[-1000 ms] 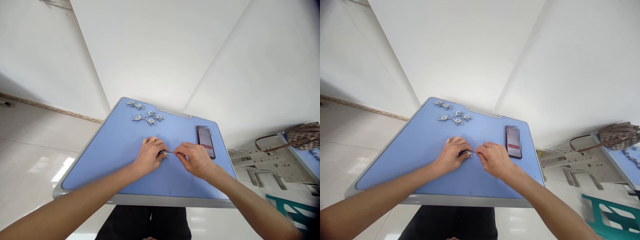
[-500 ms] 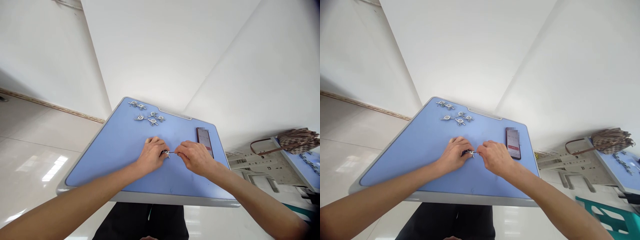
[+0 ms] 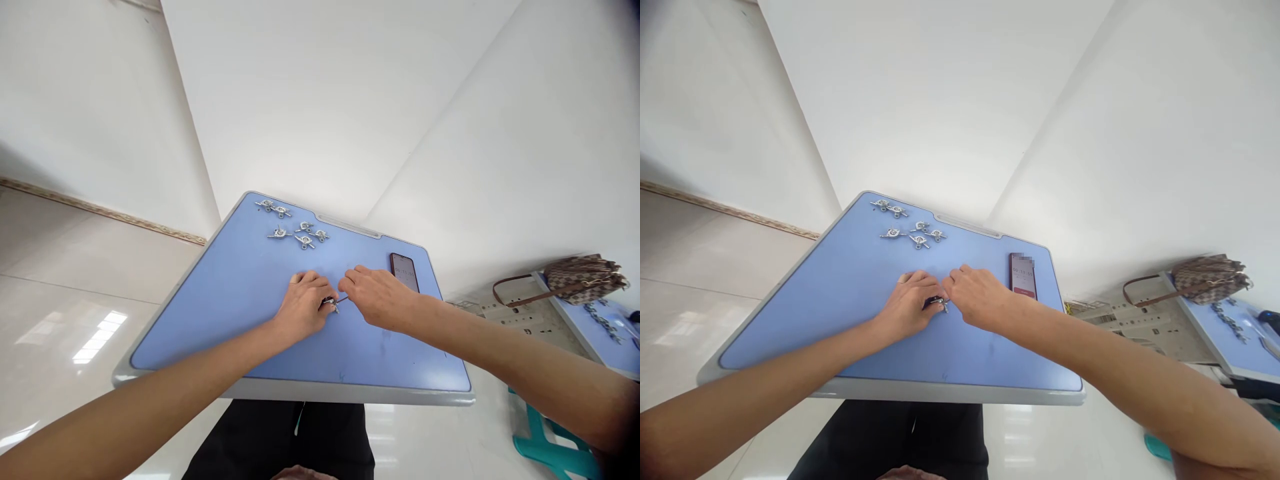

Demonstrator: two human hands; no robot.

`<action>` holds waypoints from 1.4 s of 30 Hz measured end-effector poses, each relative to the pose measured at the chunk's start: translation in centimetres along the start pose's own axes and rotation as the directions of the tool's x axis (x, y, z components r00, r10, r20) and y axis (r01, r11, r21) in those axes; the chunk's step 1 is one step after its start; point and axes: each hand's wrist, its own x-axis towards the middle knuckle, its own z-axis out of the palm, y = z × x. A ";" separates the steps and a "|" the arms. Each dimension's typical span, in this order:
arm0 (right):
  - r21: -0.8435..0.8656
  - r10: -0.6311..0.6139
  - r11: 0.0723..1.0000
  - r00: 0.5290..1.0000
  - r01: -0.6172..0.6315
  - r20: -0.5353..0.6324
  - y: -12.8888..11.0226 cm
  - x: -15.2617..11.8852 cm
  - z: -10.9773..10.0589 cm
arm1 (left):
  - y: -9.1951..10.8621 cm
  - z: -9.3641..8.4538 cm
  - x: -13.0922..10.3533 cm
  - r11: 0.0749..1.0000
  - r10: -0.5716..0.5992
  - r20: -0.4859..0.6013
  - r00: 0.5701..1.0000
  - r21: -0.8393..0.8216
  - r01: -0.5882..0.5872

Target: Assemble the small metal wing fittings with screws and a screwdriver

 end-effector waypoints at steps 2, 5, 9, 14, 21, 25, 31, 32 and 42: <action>-0.013 -0.062 0.998 0.998 0.062 0.008 -0.1 0.0 0.0 | 0.0 -0.1 0.0 1.000 -0.001 0.004 1.000 0.003 0.001; -0.018 -0.101 0.995 0.995 0.101 -0.003 -0.1 -0.1 0.2 | 0.1 -0.1 0.1 1.000 -0.004 0.008 1.000 0.001 0.004; -0.034 0.099 0.995 0.993 -0.097 0.069 -0.3 -0.1 0.4 | 0.0 0.1 0.1 0.999 -0.019 -0.001 1.000 -0.031 0.019; -0.012 0.109 0.994 0.991 -0.108 0.083 -0.6 -0.2 0.1 | -0.1 0.1 0.1 0.999 -0.022 0.003 1.000 -0.029 0.022; -0.069 -0.055 0.996 0.998 0.057 0.020 -0.5 -0.5 -0.1 | -0.1 0.0 0.1 1.000 -0.019 0.009 1.000 -0.010 0.019; -0.094 -0.120 0.989 0.992 0.116 -0.043 -0.4 -0.4 0.7 | -0.1 0.1 0.1 1.000 -0.015 -0.001 1.000 -0.006 0.015; -0.090 -0.007 0.996 1.000 0.005 -0.027 -0.3 -0.6 1.7 | -0.1 0.1 0.1 1.000 -0.026 0.006 1.000 0.009 0.026; -0.102 0.004 0.995 1.000 -0.005 -0.009 -0.4 -0.7 1.7 | -0.1 0.1 0.1 0.999 -0.030 0.004 1.000 0.011 0.030; -0.294 -0.163 0.948 0.980 0.123 -0.116 -1.0 -0.5 2.3 | 0.3 -0.2 0.1 0.998 -0.061 0.008 0.998 0.022 0.060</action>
